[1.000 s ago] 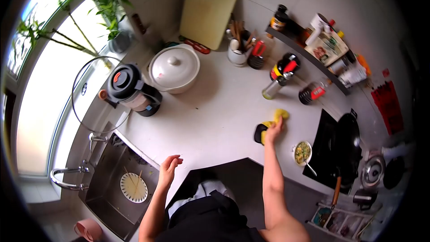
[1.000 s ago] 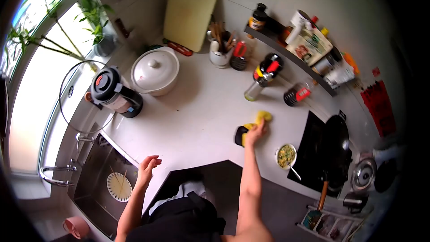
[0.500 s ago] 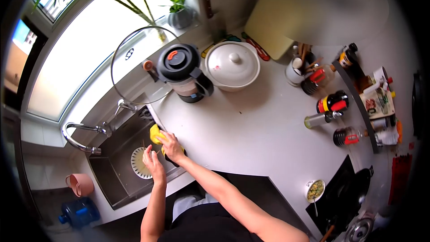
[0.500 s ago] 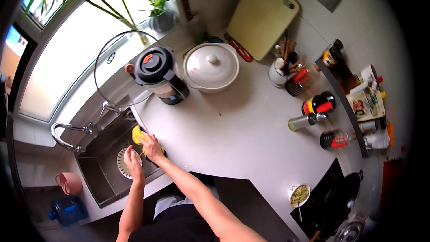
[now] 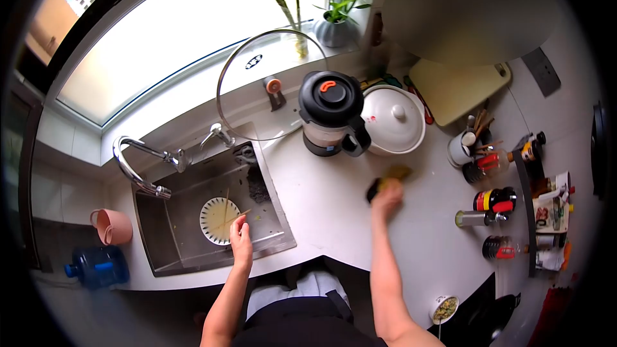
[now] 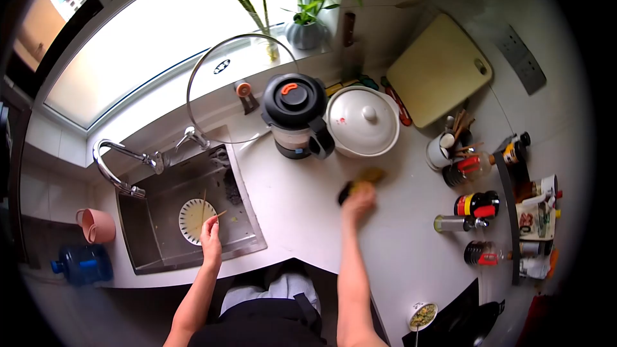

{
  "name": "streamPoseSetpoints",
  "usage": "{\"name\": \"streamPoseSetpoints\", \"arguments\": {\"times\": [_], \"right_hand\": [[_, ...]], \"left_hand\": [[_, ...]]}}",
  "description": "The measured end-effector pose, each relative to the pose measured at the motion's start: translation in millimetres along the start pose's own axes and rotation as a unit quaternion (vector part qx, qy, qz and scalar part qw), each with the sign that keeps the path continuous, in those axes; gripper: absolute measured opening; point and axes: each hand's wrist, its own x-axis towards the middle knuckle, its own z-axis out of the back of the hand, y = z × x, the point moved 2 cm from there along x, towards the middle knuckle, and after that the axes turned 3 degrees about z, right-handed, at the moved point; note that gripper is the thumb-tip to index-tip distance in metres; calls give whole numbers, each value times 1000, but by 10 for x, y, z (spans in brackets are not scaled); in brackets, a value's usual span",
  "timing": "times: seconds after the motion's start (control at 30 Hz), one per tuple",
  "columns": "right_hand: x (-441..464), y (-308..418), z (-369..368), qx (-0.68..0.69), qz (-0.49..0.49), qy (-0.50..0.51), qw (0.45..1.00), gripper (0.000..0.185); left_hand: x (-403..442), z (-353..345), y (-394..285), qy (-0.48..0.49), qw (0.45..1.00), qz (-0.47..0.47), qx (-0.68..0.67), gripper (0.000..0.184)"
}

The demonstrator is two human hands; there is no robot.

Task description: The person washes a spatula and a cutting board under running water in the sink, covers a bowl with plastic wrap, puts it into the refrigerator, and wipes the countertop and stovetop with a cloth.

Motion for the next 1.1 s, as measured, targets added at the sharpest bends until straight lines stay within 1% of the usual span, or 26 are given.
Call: {"name": "streamPoseSetpoints", "arguments": {"times": [0.03,0.07,0.1,0.17,0.27,0.3,0.33,0.37,0.4,0.43,0.47,0.5,0.53,0.57,0.63,0.7,0.73,0.77,0.8,0.83,0.87,0.9,0.97,1.03,1.1], "right_hand": [[-95,475,-6,75,53,60,994,36],[-306,797,-248,103,103,94,985,34],[-540,1118,-509,185,151,95,966,35],[-655,1816,-614,205,221,168,939,42],[-526,2411,-924,144,143,165,965,48],[-553,2519,-1003,133,140,153,969,45],[-663,2567,-1026,157,174,185,954,40],[-746,2605,-1041,181,208,213,937,36],[-897,2626,-989,263,237,233,906,26],[-975,2648,-912,303,245,235,891,20],[-945,2620,-905,387,251,306,833,19],[-892,2544,-887,465,250,372,764,19],[-875,2477,-829,541,174,433,700,22],[-807,2351,-696,567,134,467,665,24],[-621,1934,-400,574,77,412,703,25],[-449,1339,55,550,-23,315,773,29],[-501,863,173,508,-126,311,793,32],[-541,424,315,498,-162,246,816,34],[-613,-86,421,451,-179,181,855,35],[-656,-286,727,382,-149,100,907,36],[-814,-628,876,278,-143,25,950,36],[-1014,-800,1033,229,-179,9,957,36],[-1481,-779,1164,101,-68,34,992,40],[-1760,-231,1213,96,-49,105,989,46],[-1934,432,1105,147,10,214,966,49]], "left_hand": [[-10,10,15,2,1000,10,-6,27],[-15,19,28,-1,1000,6,-13,26],[-18,31,19,-10,1000,6,-14,26],[-57,64,-19,6,1000,11,-2,25],[-138,136,-151,-1,1000,14,-5,23],[-193,168,-183,6,1000,17,2,22],[-246,171,-251,-6,999,31,-28,22],[-276,197,-240,-15,999,33,-27,22],[-290,212,-221,-14,998,44,-34,22],[-305,229,-194,-11,998,55,-40,21],[-307,237,-131,-14,997,59,-46,21],[-305,256,-81,-14,997,61,-44,21],[-313,257,-56,1,997,59,-45,22],[-326,236,-77,19,997,57,-48,23],[-317,187,-100,35,995,77,-52,24],[-296,160,-58,60,993,86,-60,23],[-284,143,-15,72,993,76,-60,23],[-266,127,14,81,992,74,-60,23],[-260,117,39,90,992,69,-61,23],[-281,129,62,98,991,67,-61,23],[-292,148,70,103,990,68,-61,23],[-310,172,78,103,990,74,-66,23],[-356,210,100,106,988,82,-74,23],[-424,313,145,105,988,80,-76,23],[-463,413,211,100,989,87,-70,23]]}}
